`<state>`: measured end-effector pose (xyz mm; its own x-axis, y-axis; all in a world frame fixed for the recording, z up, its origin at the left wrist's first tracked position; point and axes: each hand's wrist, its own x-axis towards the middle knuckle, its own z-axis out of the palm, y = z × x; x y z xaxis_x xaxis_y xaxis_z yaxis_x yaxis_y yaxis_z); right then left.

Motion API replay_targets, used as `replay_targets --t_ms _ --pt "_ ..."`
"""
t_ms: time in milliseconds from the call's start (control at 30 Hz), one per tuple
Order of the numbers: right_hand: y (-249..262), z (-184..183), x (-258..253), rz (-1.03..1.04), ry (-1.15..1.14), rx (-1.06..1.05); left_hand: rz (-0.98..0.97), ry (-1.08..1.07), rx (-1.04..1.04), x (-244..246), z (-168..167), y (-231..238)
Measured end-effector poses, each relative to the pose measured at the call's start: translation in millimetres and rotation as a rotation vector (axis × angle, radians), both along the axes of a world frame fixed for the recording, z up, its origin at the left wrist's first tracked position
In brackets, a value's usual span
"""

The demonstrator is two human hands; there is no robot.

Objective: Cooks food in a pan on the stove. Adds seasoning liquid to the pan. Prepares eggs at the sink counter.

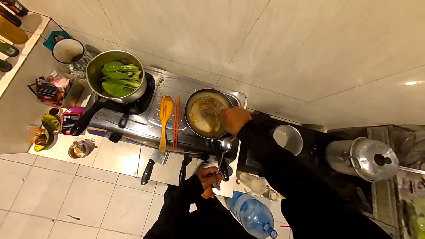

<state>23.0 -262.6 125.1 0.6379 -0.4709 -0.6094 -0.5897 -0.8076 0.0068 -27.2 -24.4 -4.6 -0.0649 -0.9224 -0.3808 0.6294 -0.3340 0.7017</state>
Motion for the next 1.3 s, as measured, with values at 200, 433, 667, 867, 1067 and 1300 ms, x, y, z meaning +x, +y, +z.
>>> replay_targets --t_ms 200,433,667,867,1067,1300 --pt "-8 -9 3 -0.033 -0.039 -0.061 -0.008 -0.003 0.002 1 0 0" --pt "-19 -6 0 -0.059 -0.075 -0.053 0.001 0.019 -0.003 0 -2 0" --pt "-13 -13 -2 -0.048 -0.055 -0.032 0.009 0.01 -0.027 0 -3 -1" --pt "-25 -14 2 -0.065 -0.094 -0.044 0.01 0.031 -0.028 0 -4 -2" --pt "-31 -6 12 -0.087 -0.056 -0.055 -0.002 0.035 -0.014 -1 -5 -2" --pt "-36 -11 23 -0.031 -0.065 -0.104 -0.008 0.03 -0.019 0 -4 -5"
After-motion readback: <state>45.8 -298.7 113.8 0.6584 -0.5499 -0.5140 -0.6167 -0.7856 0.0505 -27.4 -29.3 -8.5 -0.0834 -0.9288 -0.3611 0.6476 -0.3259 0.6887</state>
